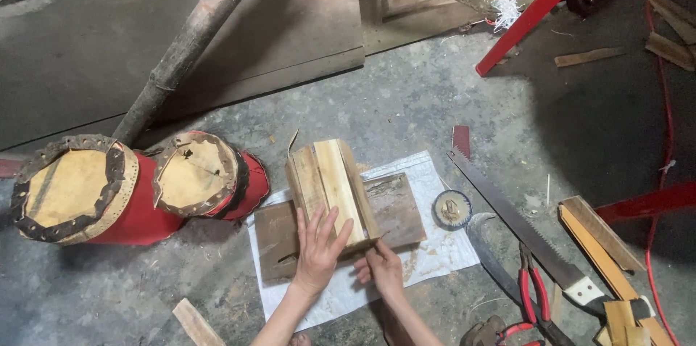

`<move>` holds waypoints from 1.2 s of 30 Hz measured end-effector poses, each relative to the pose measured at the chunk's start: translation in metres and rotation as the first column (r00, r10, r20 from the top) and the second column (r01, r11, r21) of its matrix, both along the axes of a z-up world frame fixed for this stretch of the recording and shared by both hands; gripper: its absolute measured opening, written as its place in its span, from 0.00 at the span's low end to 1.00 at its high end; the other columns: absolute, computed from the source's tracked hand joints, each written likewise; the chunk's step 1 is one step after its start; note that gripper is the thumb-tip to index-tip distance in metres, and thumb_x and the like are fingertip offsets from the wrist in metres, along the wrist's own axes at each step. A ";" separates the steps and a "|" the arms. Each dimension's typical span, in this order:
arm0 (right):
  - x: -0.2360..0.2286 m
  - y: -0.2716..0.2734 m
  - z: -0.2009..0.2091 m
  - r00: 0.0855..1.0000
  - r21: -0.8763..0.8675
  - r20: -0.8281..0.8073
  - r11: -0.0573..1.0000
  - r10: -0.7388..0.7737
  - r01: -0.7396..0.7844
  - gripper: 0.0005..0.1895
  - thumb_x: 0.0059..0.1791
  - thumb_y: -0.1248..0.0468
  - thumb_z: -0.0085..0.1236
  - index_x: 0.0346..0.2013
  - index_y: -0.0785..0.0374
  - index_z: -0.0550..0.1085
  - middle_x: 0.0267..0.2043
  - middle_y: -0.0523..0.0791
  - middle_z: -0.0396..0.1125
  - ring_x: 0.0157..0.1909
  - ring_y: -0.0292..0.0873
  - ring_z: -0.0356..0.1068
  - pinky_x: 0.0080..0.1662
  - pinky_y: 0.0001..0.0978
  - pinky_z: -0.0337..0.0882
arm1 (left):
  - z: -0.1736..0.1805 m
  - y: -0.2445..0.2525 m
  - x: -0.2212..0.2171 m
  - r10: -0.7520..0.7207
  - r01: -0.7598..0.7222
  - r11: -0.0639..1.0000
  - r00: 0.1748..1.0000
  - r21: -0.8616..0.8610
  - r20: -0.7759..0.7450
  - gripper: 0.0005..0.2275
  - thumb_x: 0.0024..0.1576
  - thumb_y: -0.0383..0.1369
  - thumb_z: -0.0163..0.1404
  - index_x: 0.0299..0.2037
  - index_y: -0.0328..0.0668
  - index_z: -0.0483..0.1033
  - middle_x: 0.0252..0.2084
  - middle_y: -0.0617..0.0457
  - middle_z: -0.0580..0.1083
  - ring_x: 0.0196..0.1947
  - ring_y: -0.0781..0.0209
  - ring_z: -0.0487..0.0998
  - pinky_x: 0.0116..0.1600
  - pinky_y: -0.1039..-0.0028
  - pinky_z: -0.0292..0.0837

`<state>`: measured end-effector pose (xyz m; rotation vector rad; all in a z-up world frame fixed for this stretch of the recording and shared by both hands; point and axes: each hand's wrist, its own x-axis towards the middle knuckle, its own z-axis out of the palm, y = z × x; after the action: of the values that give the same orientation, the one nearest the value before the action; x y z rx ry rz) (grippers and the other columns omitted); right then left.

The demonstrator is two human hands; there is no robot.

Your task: The person assembles a wooden drum body by fitting thin wooden slats into a curved frame. They use pliers to tighten a metal band around the slats to secure the structure.

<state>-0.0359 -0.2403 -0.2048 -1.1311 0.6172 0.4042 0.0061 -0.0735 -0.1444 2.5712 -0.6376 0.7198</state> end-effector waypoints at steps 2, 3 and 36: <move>-0.002 -0.002 0.000 0.998 -0.046 -0.056 0.999 -0.004 0.001 0.25 0.55 0.73 0.46 0.68 0.64 0.66 0.30 0.54 0.76 0.20 0.43 0.71 0.23 0.28 0.74 | 0.000 0.000 0.000 0.001 -0.001 1.000 1.000 -0.001 0.009 0.28 0.54 0.25 0.55 0.66 0.60 0.68 0.73 0.55 0.60 0.75 0.49 0.55 0.80 0.38 0.37; -0.005 -0.003 -0.006 0.998 -0.046 -0.058 0.999 -0.006 0.004 0.25 0.55 0.73 0.46 0.68 0.64 0.66 0.30 0.54 0.76 0.20 0.43 0.71 0.23 0.28 0.74 | 0.000 0.000 0.000 -0.001 0.001 1.000 1.000 0.000 0.007 0.28 0.54 0.25 0.55 0.66 0.60 0.68 0.73 0.55 0.60 0.75 0.49 0.55 0.80 0.38 0.37; 0.034 -0.014 0.048 0.822 -0.749 0.265 0.644 0.504 -0.154 0.36 0.48 0.73 0.46 0.72 0.56 0.54 0.61 0.56 0.68 0.52 0.57 0.76 0.54 0.47 0.79 | 0.002 -0.005 -0.006 0.064 -0.095 0.980 0.982 -0.174 -0.176 0.38 0.49 0.25 0.62 0.70 0.55 0.56 0.75 0.46 0.50 0.78 0.42 0.46 0.81 0.43 0.31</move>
<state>-0.0018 -0.2548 -0.1572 -2.0416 0.1002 0.1944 -0.0002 -0.0787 -0.1419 2.4660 -0.3969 0.5483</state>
